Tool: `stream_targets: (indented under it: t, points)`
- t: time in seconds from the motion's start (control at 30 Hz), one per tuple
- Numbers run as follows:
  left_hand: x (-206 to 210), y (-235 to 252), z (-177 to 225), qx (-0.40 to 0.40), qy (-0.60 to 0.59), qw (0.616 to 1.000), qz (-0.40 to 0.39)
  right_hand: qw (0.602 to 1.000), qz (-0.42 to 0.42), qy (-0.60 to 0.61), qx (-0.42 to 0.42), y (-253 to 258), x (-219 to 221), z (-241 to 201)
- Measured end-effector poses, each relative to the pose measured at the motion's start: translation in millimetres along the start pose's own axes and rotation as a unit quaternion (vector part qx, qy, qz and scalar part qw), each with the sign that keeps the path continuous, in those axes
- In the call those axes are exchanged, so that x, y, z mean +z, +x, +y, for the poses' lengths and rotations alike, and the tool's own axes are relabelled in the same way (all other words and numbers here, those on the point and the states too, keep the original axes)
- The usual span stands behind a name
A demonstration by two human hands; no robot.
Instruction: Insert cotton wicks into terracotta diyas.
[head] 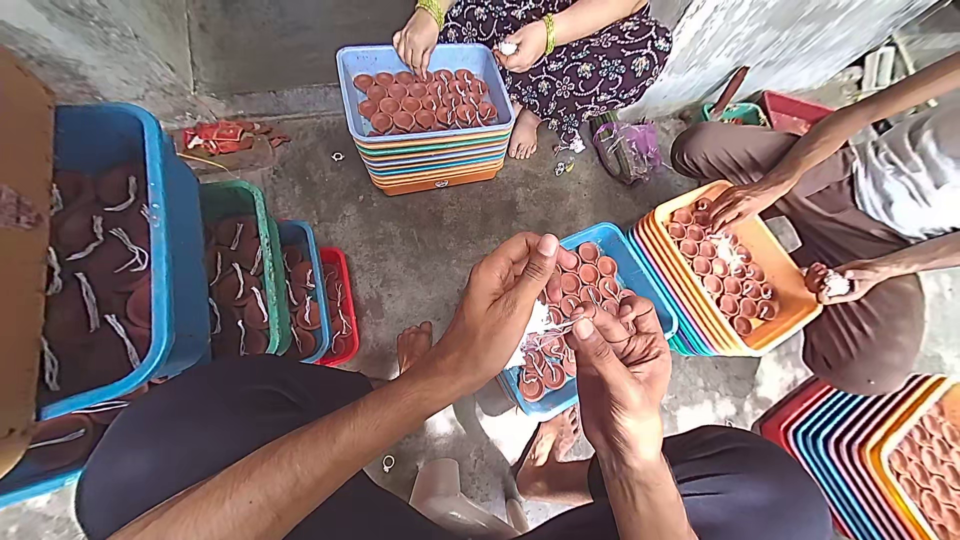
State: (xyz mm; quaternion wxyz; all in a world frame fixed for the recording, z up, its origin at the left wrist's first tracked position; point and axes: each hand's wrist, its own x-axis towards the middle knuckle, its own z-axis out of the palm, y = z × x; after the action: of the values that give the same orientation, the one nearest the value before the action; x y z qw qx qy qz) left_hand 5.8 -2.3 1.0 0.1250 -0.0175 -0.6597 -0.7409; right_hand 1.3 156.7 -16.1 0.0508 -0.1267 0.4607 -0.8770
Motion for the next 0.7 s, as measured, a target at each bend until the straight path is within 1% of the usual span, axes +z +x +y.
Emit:
stream_targets:
  t: [0.17, 0.27, 0.43, 0.6, 0.7]
  points:
    - [-1, -2, 7, 0.0, -0.004, 0.998, -0.06, 1.0, 0.011, 0.015, -0.011, 5, -8, -7]
    - [-1, -3, 8, 0.0, -0.021, 0.996, -0.083, 1.0, 0.007, 0.016, -0.02, 4, -7, -10]
    - [1, -2, 7, 0.023, -0.034, 0.996, -0.082, 0.999, 0.006, 0.014, -0.04, 2, -6, -11]
    - [4, -6, 2, 0.091, 0.017, 0.993, -0.074, 0.992, 0.023, -0.046, -0.119, -1, -3, -10]
    - [6, -9, -2, 0.095, 0.025, 0.993, -0.072, 0.984, 0.032, -0.087, -0.149, -2, -3, -10]
